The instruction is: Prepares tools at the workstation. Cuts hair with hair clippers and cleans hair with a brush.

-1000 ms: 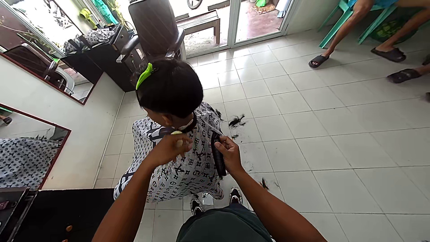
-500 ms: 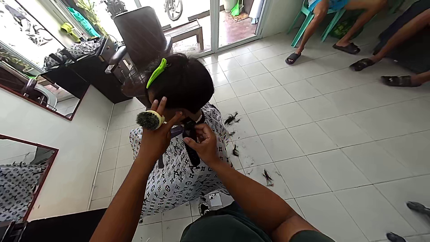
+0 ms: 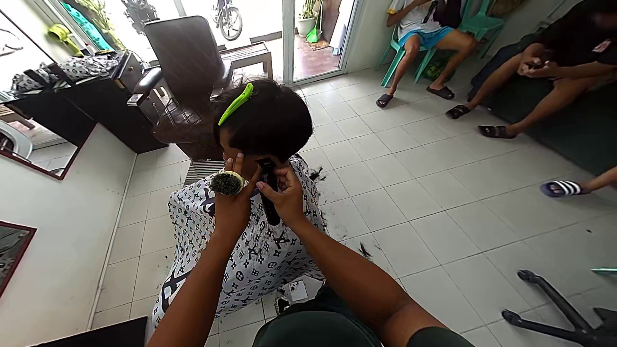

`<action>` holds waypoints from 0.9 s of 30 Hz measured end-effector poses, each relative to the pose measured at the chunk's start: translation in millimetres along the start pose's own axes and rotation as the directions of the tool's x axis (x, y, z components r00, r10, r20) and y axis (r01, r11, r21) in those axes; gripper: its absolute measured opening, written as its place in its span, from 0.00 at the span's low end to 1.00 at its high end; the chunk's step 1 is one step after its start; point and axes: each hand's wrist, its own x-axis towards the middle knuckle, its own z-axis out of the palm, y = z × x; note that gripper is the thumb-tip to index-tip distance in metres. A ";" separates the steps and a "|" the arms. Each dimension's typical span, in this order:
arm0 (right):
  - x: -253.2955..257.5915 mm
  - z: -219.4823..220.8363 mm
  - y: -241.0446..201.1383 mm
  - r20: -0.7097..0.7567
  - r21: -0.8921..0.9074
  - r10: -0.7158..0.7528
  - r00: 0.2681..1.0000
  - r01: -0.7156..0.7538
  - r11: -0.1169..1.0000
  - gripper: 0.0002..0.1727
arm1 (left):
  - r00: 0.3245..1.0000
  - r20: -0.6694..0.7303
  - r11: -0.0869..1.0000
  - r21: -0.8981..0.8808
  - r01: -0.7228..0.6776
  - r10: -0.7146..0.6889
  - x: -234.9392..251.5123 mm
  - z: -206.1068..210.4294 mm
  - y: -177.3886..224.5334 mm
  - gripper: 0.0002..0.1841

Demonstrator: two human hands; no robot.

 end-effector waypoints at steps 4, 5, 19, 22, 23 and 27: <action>1.9 1.4 0.6 -0.008 -0.017 0.017 1.000 -0.017 1.000 0.24 | 1.000 0.005 1.000 -0.005 0.017 -0.017 -1.3 3.5 -1.5 0.32; 2.5 1.3 0.7 -0.006 -0.021 0.021 1.000 -0.022 1.000 0.24 | 1.000 0.005 1.000 -0.009 0.018 -0.018 -1.6 4.2 -1.8 0.31; 7.1 -1.5 0.0 0.053 -0.052 0.008 0.999 -0.006 0.999 0.23 | 0.999 0.006 0.998 -0.049 0.045 -0.044 -3.4 7.4 -2.7 0.26; 7.7 -1.8 1.5 0.041 -0.022 0.007 0.999 -0.006 1.000 0.23 | 0.999 0.007 0.998 -0.037 0.042 -0.042 -2.5 7.7 -2.3 0.28; 8.6 -1.9 0.9 0.044 -0.026 0.015 0.999 -0.014 1.000 0.23 | 0.999 0.010 0.999 -0.032 0.042 -0.042 -2.1 7.6 -2.1 0.28; 11.9 -6.5 -8.3 0.142 -0.114 0.072 0.987 -0.056 0.992 0.24 | 0.999 -0.014 0.996 -0.073 0.047 -0.048 -2.2 9.4 -2.3 0.19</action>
